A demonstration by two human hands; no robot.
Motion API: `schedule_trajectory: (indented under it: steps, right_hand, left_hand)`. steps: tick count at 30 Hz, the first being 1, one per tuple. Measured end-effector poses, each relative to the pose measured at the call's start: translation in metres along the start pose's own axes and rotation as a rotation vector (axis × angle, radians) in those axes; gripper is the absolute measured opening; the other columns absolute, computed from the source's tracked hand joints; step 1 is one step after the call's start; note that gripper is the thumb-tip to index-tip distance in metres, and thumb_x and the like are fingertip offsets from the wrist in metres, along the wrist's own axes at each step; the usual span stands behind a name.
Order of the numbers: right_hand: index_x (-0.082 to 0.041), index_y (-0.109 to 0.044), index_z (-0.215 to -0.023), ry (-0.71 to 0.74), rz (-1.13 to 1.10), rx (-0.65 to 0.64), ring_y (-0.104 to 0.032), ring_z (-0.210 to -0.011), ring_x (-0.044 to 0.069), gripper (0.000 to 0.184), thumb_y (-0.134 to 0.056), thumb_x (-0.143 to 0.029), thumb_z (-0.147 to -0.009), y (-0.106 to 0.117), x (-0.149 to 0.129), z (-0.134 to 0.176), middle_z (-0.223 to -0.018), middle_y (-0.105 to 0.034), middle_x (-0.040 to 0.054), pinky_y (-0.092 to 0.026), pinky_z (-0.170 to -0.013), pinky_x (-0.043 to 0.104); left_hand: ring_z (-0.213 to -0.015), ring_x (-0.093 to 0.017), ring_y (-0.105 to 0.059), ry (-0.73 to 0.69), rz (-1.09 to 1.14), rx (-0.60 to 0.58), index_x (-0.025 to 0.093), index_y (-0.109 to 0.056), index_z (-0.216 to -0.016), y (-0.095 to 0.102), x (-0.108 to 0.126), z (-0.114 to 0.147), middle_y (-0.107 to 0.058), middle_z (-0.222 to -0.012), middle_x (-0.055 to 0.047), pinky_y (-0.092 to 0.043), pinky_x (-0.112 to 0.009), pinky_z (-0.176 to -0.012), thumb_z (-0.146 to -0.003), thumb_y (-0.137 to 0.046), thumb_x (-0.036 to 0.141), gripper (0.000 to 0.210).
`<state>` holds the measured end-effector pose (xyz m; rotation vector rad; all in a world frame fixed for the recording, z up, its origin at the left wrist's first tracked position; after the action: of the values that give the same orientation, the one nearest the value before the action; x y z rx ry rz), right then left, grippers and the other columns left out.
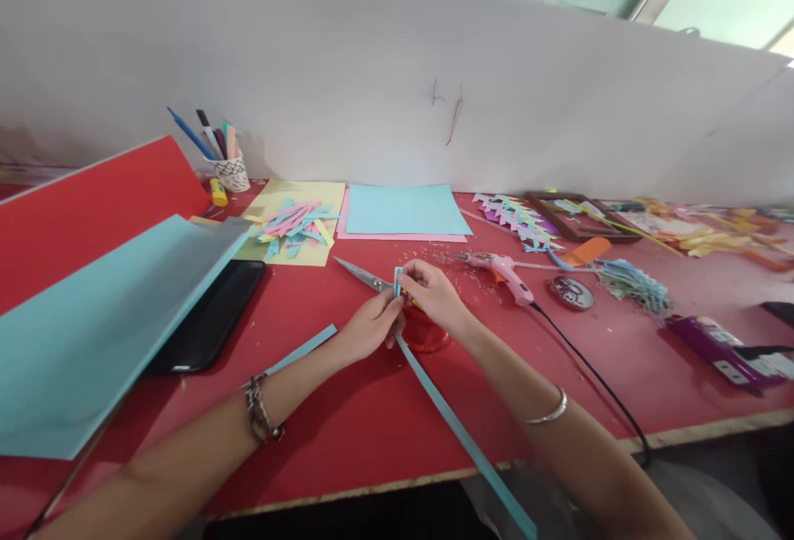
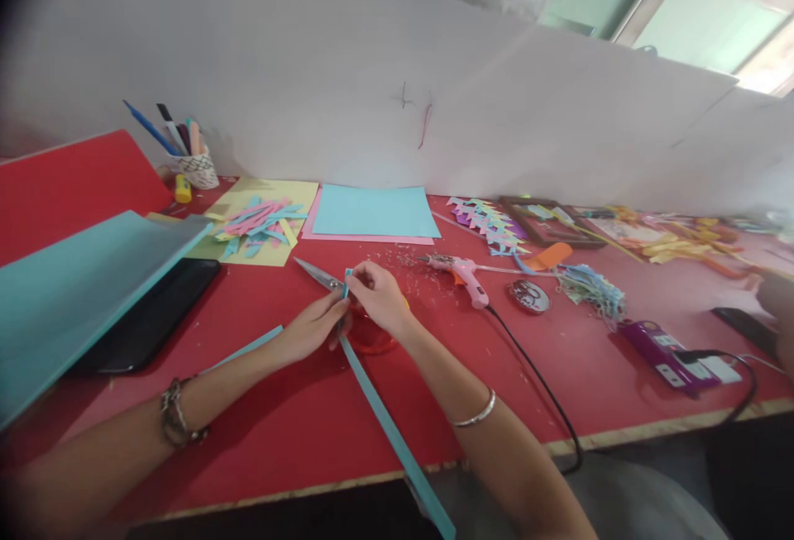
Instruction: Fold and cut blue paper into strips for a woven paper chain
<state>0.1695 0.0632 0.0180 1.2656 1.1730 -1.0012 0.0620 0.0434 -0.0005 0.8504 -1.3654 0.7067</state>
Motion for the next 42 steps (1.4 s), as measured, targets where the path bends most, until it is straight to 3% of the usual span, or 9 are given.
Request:
schedule_trajectory:
  steps: [7, 13, 18, 25, 37, 42]
  right_hand:
    - [-0.019, -0.041, -0.055, -0.049, -0.005, -0.071, -0.032, -0.037, 0.005, 0.023, -0.046, -0.034, -0.072, -0.005, -0.002, 0.011, -0.039, -0.036, -0.0094, -0.026, -0.04, 0.019]
    - [-0.019, -0.042, -0.054, 0.036, 0.022, -0.101, -0.042, -0.051, 0.007, 0.022, -0.048, -0.034, -0.069, -0.01, -0.005, 0.015, -0.051, -0.043, -0.0064, -0.035, -0.053, 0.021]
    - [-0.019, -0.043, -0.055, 0.06, -0.006, -0.135, -0.039, -0.052, 0.007, 0.024, -0.05, -0.038, -0.067, -0.019, 0.0, 0.016, -0.053, -0.041, -0.0062, -0.033, -0.054, 0.021]
    - [-0.02, -0.037, -0.052, -0.105, -0.13, -0.129, -0.024, -0.038, 0.004, 0.031, -0.048, -0.044, -0.069, -0.026, 0.004, 0.022, -0.043, -0.03, -0.0096, -0.017, -0.038, 0.021]
    - [-0.019, -0.037, -0.047, -0.158, -0.117, -0.086, -0.029, -0.033, 0.002, 0.028, -0.046, -0.032, -0.071, -0.03, 0.001, 0.026, -0.037, -0.034, -0.0089, -0.016, -0.034, 0.018]
    - [-0.019, -0.039, -0.048, -0.197, -0.116, -0.049, -0.028, -0.032, 0.003, 0.026, -0.046, -0.031, -0.07, -0.03, 0.005, 0.027, -0.036, -0.034, -0.009, -0.016, -0.033, 0.018]
  left_hand:
    - [-0.04, -0.009, -0.045, -0.026, -0.007, 0.012, 0.02, -0.043, -0.06, 0.002, -0.002, 0.002, -0.047, -0.046, 0.005, -0.038, -0.023, -0.046, -0.079, -0.035, 0.051, 0.037]
    - [-0.039, -0.01, -0.043, -0.039, -0.023, 0.205, 0.019, -0.043, -0.057, 0.01, -0.003, 0.004, -0.043, -0.042, 0.006, -0.035, -0.022, -0.044, -0.08, -0.037, 0.047, 0.037]
    - [-0.042, -0.008, -0.038, -0.078, -0.033, 0.327, 0.019, -0.046, -0.06, 0.02, -0.002, 0.002, -0.039, -0.047, 0.007, -0.032, -0.021, -0.044, -0.077, -0.042, 0.043, 0.029]
    - [-0.053, -0.01, -0.04, -0.113, -0.044, 0.352, 0.018, -0.043, -0.056, 0.019, 0.0, 0.004, -0.039, -0.051, 0.005, -0.034, -0.022, -0.051, -0.074, -0.042, 0.045, 0.032]
    - [-0.052, -0.01, -0.04, -0.106, -0.031, 0.375, 0.018, -0.043, -0.054, 0.019, -0.001, 0.007, -0.042, -0.051, 0.004, -0.033, -0.022, -0.051, -0.073, -0.042, 0.041, 0.03]
    - [-0.05, -0.009, -0.035, -0.105, -0.017, 0.424, 0.019, -0.037, -0.052, 0.021, -0.001, 0.008, -0.034, -0.05, 0.006, -0.032, -0.021, -0.048, -0.075, -0.041, 0.041, 0.031]
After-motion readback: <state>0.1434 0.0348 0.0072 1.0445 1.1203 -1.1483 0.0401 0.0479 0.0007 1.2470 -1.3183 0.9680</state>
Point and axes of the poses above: each hand's wrist, its own z-axis away from the middle knuckle, its own y-axis out of the back of the hand, x = y × z, the point moved 3 cm from there along -z, towards the middle knuckle
